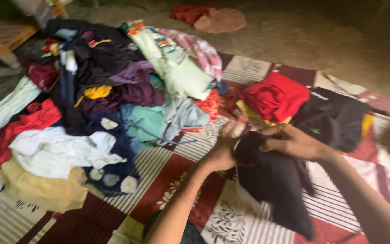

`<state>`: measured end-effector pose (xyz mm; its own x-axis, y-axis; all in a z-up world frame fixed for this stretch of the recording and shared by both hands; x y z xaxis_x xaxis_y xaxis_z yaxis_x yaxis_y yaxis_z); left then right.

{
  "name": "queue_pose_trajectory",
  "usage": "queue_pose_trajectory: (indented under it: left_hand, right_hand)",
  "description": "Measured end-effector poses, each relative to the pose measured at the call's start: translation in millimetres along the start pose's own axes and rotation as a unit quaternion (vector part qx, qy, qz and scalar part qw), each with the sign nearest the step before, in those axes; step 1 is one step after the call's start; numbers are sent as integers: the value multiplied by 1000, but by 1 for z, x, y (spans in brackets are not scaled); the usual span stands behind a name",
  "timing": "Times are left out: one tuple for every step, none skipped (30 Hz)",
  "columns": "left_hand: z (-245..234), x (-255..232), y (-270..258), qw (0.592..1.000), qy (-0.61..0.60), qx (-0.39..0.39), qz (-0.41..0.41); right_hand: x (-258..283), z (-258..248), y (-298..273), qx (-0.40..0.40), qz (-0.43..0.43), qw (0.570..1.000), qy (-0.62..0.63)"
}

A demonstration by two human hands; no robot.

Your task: The person sits on a patterned mat and folds several garments one by one, including a red skirt, a yellow top, a blue patterned skirt, and a black t-shirt. Each item is smoothed, folded into a compact rectangle, and placed in a growing stack.

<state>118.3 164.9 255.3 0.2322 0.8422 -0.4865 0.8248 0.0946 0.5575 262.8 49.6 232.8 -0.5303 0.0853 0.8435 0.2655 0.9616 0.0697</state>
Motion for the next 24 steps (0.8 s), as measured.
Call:
queue_pose_trajectory:
  left_hand:
    - [20,-12,4,997,33,45,46]
    - [34,-3,9,994,-49,87,-52]
    - [48,7,10,972,-126,131,-150]
    - [62,15,8,932,-200,175,-245]
    - [54,7,17,944,-234,120,-200]
    - [43,1,27,949,-267,66,-154]
    - [32,-8,32,948,-300,12,-108]
    - [35,-8,35,963,-225,30,-147]
    - [36,-8,39,971,-148,46,-184]
    - [35,-8,42,972,-69,63,-217]
    - [29,-12,48,975,-24,51,-213]
    - [22,-16,53,977,21,38,-208]
    - [14,-18,57,976,68,27,-205]
    - [1,-25,65,984,102,-23,-145]
    - [-11,-31,69,985,134,-71,-85]
    - [-21,-35,66,979,164,-119,-24]
    - [-28,-29,64,975,179,-132,-8]
    - [-35,-21,59,970,193,-144,9]
    - [-40,-11,55,965,208,-158,26]
    - [-38,6,50,959,248,-134,4]
    - [-32,23,38,952,286,-108,-19]
    - [-21,38,25,942,323,-81,-42]
    - [-11,51,7,934,344,-71,-58]
    - [-1,61,-14,926,365,-61,-74]
  right_hand:
    - [2,-22,-21,-47,39,998,-25]
    - [3,-43,-41,-94,79,991,-49]
    - [9,-58,-56,-84,82,990,-84]
    - [14,-77,-72,-73,86,987,-119]
    - [13,-88,-87,-62,92,982,-151]
    - [5,-88,-98,-21,120,970,-209]
    - [-5,-89,-111,21,150,953,-264]
    - [-17,-89,-124,63,179,929,-317]
    - [-22,-98,-136,25,193,919,-344]
    - [-27,-105,-149,-13,206,905,-371]
    - [-30,-113,-159,-50,218,889,-398]
    - [-31,-124,-172,-90,239,868,-426]
    - [-31,-133,-188,-129,258,844,-451]
    - [-29,-140,-203,-167,277,818,-475]
    - [-13,-140,-209,-218,197,804,-517]
    - [5,-136,-220,-267,116,780,-554]
    - [24,-132,-228,-315,30,745,-588]
    - [27,-125,-233,-325,15,738,-591]
    - [28,-114,-238,-335,-1,730,-595]
    - [26,-102,-243,-345,-17,723,-599]
    - [14,-87,-245,-335,-19,751,-569]
    - [-2,-67,-245,-324,-22,778,-538]
    - [-22,-41,-242,-307,-23,795,-523]
    - [-43,-15,-237,-290,-24,811,-508]
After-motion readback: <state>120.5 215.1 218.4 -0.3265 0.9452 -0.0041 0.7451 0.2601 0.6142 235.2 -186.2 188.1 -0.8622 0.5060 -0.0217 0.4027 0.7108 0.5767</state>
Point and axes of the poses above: each hand's wrist, its own y-axis towards the middle knuckle, its own z-axis out of the palm, x = y × z, the point moved 8 cm from there along y, towards the middle knuckle, and after that the axes turned 11 degrees about -z, right-handed, at the moved point
